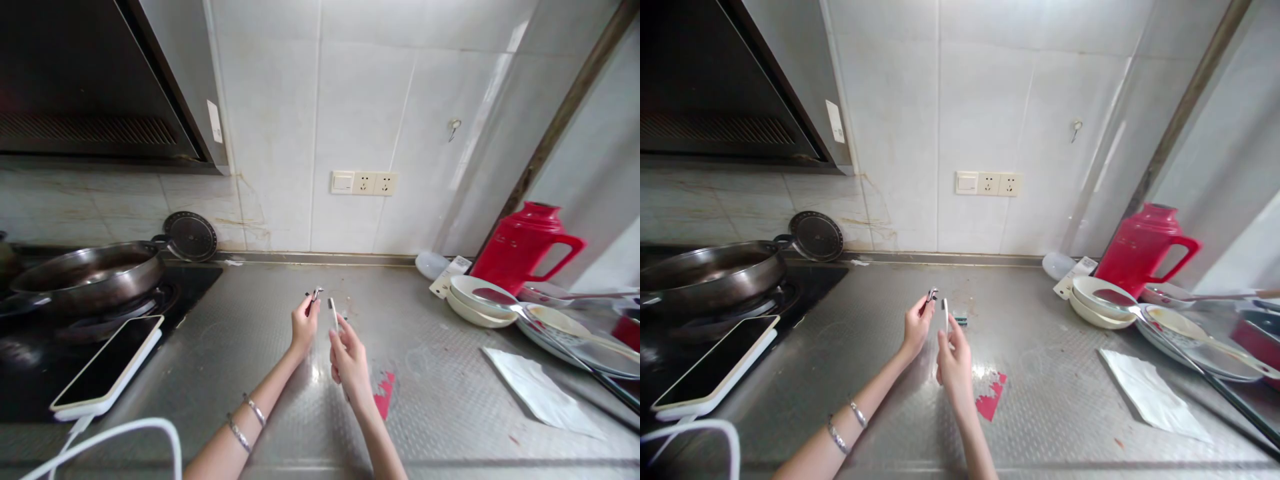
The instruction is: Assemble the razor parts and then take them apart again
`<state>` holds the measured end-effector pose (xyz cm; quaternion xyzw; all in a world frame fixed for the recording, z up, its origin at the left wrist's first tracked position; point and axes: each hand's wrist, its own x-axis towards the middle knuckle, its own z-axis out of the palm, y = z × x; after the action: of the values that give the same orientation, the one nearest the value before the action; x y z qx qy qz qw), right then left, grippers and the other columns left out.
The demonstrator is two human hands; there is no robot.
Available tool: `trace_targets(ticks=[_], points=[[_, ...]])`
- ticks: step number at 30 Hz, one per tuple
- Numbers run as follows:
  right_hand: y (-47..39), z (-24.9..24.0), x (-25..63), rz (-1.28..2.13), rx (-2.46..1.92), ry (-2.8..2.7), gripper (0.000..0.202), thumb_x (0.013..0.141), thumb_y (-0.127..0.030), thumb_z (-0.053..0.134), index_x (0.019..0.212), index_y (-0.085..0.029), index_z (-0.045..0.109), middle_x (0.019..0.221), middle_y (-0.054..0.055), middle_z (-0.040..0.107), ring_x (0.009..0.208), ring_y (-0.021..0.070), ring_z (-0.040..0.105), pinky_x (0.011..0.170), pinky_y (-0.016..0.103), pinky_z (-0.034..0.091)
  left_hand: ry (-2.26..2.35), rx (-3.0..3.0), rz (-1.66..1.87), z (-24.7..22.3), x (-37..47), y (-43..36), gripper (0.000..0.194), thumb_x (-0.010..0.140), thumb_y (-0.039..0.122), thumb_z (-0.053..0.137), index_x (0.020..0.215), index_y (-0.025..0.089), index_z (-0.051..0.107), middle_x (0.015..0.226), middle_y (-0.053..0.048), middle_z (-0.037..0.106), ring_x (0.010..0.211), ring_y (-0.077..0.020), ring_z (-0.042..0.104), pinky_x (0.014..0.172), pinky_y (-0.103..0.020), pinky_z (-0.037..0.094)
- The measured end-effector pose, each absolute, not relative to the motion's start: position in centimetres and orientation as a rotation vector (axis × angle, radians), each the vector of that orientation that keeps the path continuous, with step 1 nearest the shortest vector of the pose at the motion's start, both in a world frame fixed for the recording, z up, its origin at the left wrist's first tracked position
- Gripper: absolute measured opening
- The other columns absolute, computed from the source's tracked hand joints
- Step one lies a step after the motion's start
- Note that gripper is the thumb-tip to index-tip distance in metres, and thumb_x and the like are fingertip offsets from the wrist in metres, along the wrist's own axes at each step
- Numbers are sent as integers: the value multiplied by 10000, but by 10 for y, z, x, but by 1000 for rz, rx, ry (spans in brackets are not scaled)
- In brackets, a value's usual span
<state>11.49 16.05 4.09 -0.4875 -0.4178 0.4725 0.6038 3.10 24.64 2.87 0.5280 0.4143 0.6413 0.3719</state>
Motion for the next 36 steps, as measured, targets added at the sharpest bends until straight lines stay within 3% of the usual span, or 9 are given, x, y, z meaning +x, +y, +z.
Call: trace_targets(ticks=[3,6,9,13,19,25,31,36], points=[[171,46,136,913,-1178,-1056,522,754,-544,503,1072,-134,553,591,-32,523,328,50,373,279,177,325,1011,1223,1605,31,25,252,333,766,476,534,687,154,565,481,57,397,382,-49,306,375,-173,228],[190,51,158,724,-1399,-1280,455,803,-537,420,731,-133,614,559,33,586,404,103,496,371,202,390,936,1092,1601,34,20,258,383,759,504,523,885,148,585,526,59,439,359,-42,304,342,-171,222],[208,53,165,447,-1769,-1597,449,839,-443,390,591,-147,620,546,84,616,529,160,590,504,232,421,895,1059,1598,35,16,261,453,763,501,509,1017,129,559,531,60,458,355,-46,327,335,-171,244],[225,47,152,233,-2088,-1905,345,825,-317,404,722,-143,684,772,159,682,743,227,648,619,269,434,847,1105,1556,35,16,261,453,762,486,511,1015,113,563,517,53,470,354,-50,353,338,-177,262],[234,30,136,183,-2139,-2046,341,828,-262,375,893,-112,675,898,183,675,836,251,646,670,294,452,774,1085,1458,35,19,257,442,757,471,515,1001,105,562,499,52,464,328,-41,317,320,-175,205],[234,19,134,204,-2143,-2057,342,835,-268,371,921,-120,666,923,179,671,847,248,645,674,292,452,759,1088,1395,31,22,257,440,763,458,501,1012,98,546,497,50,465,322,-43,323,313,-173,214],[242,24,151,163,-2098,-2045,417,854,-399,356,815,-142,682,836,157,683,788,245,648,628,277,434,762,1079,1368,29,24,257,439,763,465,502,1002,100,551,498,52,466,315,-38,321,315,-173,207],[273,43,199,163,-1944,-2023,299,811,-384,447,815,-198,682,819,87,683,780,196,626,637,241,410,758,1080,1297,26,25,256,399,764,481,493,887,108,567,467,57,444,299,-39,319,311,-176,186]])
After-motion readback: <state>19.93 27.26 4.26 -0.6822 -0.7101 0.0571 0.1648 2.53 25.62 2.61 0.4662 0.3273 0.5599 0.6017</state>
